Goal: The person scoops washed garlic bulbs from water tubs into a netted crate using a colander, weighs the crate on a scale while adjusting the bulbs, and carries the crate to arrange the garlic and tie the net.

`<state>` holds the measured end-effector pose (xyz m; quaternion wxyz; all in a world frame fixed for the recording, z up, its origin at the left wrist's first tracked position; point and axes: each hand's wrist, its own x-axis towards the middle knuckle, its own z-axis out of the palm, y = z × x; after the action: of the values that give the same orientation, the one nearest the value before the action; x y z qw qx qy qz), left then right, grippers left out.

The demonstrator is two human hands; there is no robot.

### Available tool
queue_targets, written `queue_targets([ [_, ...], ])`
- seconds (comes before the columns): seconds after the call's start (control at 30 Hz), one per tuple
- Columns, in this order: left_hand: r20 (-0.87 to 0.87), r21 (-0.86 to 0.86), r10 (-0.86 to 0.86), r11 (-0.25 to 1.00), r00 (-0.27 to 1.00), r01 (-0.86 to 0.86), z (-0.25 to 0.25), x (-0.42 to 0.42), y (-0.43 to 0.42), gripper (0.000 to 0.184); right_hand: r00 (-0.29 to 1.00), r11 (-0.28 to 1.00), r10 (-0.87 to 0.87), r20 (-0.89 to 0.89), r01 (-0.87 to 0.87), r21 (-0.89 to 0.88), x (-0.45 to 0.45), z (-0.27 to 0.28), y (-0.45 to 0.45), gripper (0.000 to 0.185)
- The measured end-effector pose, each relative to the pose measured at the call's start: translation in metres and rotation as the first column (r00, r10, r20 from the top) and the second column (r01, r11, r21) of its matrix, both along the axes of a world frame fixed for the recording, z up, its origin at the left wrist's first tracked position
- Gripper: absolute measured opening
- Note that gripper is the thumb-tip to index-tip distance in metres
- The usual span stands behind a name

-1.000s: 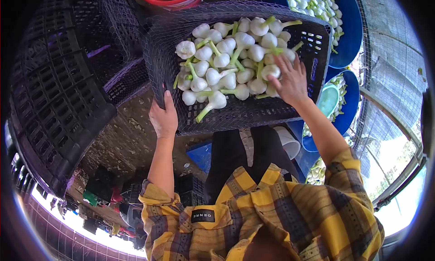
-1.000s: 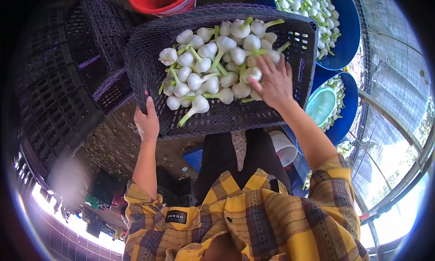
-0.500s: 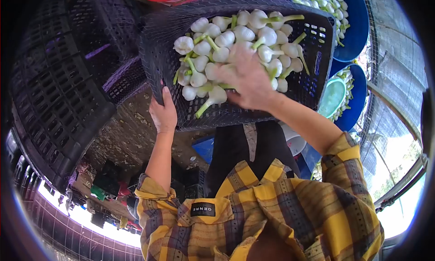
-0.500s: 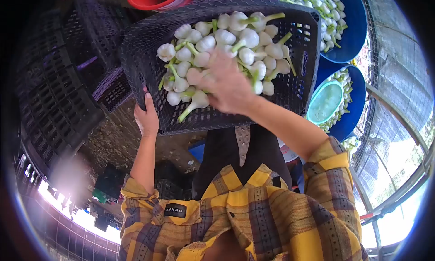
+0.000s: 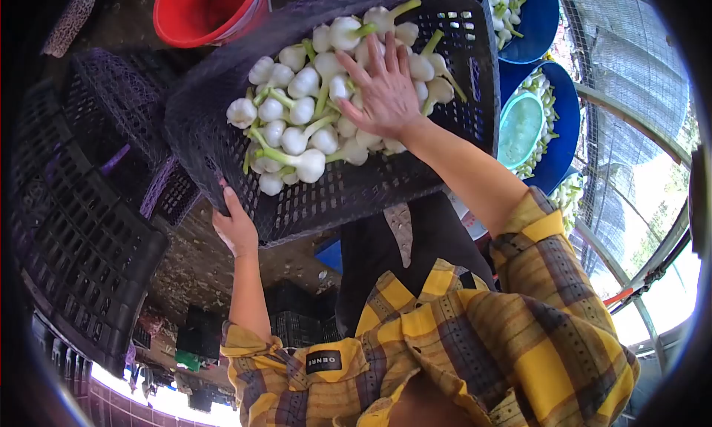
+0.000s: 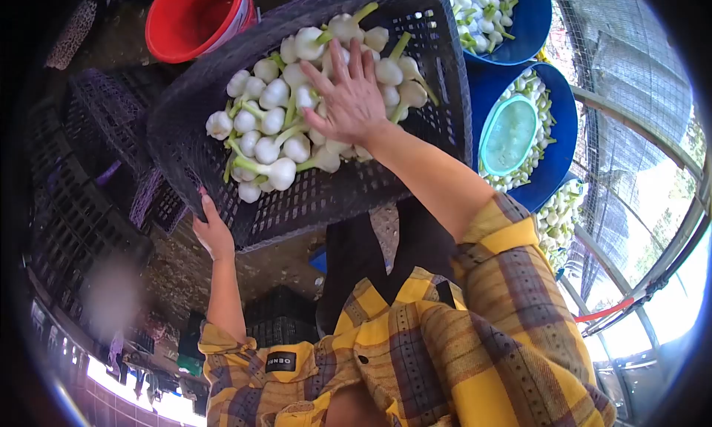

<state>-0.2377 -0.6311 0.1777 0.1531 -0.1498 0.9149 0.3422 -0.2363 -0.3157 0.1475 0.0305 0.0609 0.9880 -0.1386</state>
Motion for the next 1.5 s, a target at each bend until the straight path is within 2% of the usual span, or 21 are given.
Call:
queue_targets([
  [0.2, -0.048, 0.005, -0.009, 1.0, 0.999, 0.009, 0.005, -0.001, 0.009, 0.048, 0.999, 0.999, -0.04, 0.011, 0.04, -0.025, 0.008, 0.006, 0.005, 0.064],
  [0.33, -0.033, -0.018, 0.024, 1.0, 0.999, -0.024, 0.0, 0.003, 0.006, 0.049, 0.956, 0.945, 0.29, 0.045, -0.278, -0.169, 0.008, 0.024, -0.054, 0.055],
  [0.53, 0.015, -0.155, 0.057, 0.986, 0.998, -0.054, 0.005, -0.003, 0.011, 0.058, 0.911, 0.916, 0.39, 0.134, -0.371, -0.151, 0.0, 0.009, -0.069, 0.051],
  [0.63, -0.049, -0.089, 0.038, 0.995, 0.998, -0.042, -0.011, 0.006, -0.005, 0.059, 0.929, 0.951, 0.307, 0.208, -0.306, -0.038, 0.012, 0.041, -0.042, 0.053],
  [0.67, -0.051, -0.07, 0.04, 0.997, 0.998, -0.043, -0.007, 0.006, -0.001, 0.059, 0.963, 0.981, 0.194, 0.185, -0.192, -0.032, 0.015, 0.047, -0.025, 0.057],
  [0.77, 0.021, -0.063, 0.104, 0.993, 0.994, -0.103, 0.009, 0.005, 0.012, 0.058, 0.998, 0.997, 0.014, 0.068, -0.009, -0.076, 0.035, 0.001, 0.013, 0.059],
  [0.83, 0.029, -0.015, 0.195, 0.981, 0.98, -0.194, 0.005, 0.002, 0.017, 0.058, 0.997, 1.0, 0.019, 0.08, -0.018, -0.014, 0.03, -0.006, 0.01, 0.06],
  [0.87, -0.036, -0.095, 0.051, 0.994, 0.998, -0.055, -0.008, 0.004, -0.003, 0.058, 0.995, 1.0, 0.02, 0.093, -0.018, -0.026, 0.033, -0.003, 0.01, 0.06],
  [0.93, -0.066, -0.021, 0.056, 0.998, 0.996, -0.058, -0.008, 0.005, -0.003, 0.057, 0.997, 0.994, 0.012, 0.078, -0.004, -0.111, 0.035, 0.002, 0.012, 0.058],
  [1.0, 0.011, -0.22, 0.002, 0.975, 1.0, 0.001, 0.006, 0.0, 0.009, 0.056, 0.998, 0.982, -0.01, 0.063, 0.022, -0.19, 0.035, 0.013, 0.01, 0.056],
  [1.03, -0.021, -0.195, -0.083, 0.978, 0.996, 0.078, -0.008, 0.001, -0.014, 0.059, 0.998, 0.972, -0.023, 0.057, 0.036, -0.232, 0.045, 0.019, 0.015, 0.055],
  [1.07, -0.006, -0.224, -0.08, 0.972, 0.997, 0.077, 0.001, -0.001, -0.009, 0.063, 0.989, 0.908, -0.124, -0.084, 0.079, -0.411, 0.055, 0.035, 0.023, 0.054],
  [1.1, -0.153, -0.37, -0.304, 0.9, 0.94, 0.231, 0.002, 0.005, -0.017, 0.064, 0.946, 0.811, -0.238, -0.218, 0.07, -0.581, 0.061, 0.057, 0.036, 0.055],
  [1.13, -0.273, -0.529, -0.514, 0.786, 0.813, 0.32, -0.001, 0.005, -0.021, 0.066, 0.89, 0.824, -0.328, -0.316, 0.106, -0.556, 0.075, 0.085, 0.055, 0.057],
  [1.2, -0.283, -0.445, -0.656, 0.736, 0.699, 0.51, 0.025, 0.008, 0.024, 0.066, 0.761, 0.827, -0.505, -0.407, 0.291, -0.481, 0.117, 0.103, 0.102, 0.048],
  [1.3, -0.179, -0.373, -0.8, 0.594, 0.573, 0.713, 0.051, 0.01, 0.072, 0.063, 0.464, 0.498, -0.864, -0.196, 0.725, -0.475, 0.19, 0.066, 0.141, 0.039],
  [1.33, -0.182, -0.285, -0.797, 0.604, 0.576, 0.744, 0.045, 0.004, 0.082, 0.061, 0.259, 0.106, -0.949, 0.182, 0.8, -0.59, 0.247, 0.022, 0.164, 0.048],
  [1.37, -0.148, -0.235, -0.764, 0.644, 0.628, 0.728, 0.041, -0.003, 0.082, 0.059, 0.004, -0.313, -0.851, 0.526, 0.8, -0.512, 0.303, -0.02, 0.187, 0.058],
  [1.4, -0.119, -0.223, -0.707, 0.703, 0.697, 0.675, 0.036, -0.008, 0.081, 0.058, -0.104, -0.494, -0.765, 0.635, 0.727, -0.476, 0.314, -0.016, 0.179, 0.057],
  [1.43, -0.11, -0.205, -0.645, 0.759, 0.756, 0.618, 0.028, -0.016, 0.079, 0.057, -0.32, -0.773, -0.588, 0.743, 0.49, -0.401, 0.356, -0.061, 0.196, 0.069],
  [1.5, -0.051, -0.193, -0.447, 0.882, 0.893, 0.431, 0.015, -0.026, 0.069, 0.053, -0.343, -0.772, -0.553, 0.759, 0.553, -0.313, 0.408, -0.097, 0.212, 0.074],
])
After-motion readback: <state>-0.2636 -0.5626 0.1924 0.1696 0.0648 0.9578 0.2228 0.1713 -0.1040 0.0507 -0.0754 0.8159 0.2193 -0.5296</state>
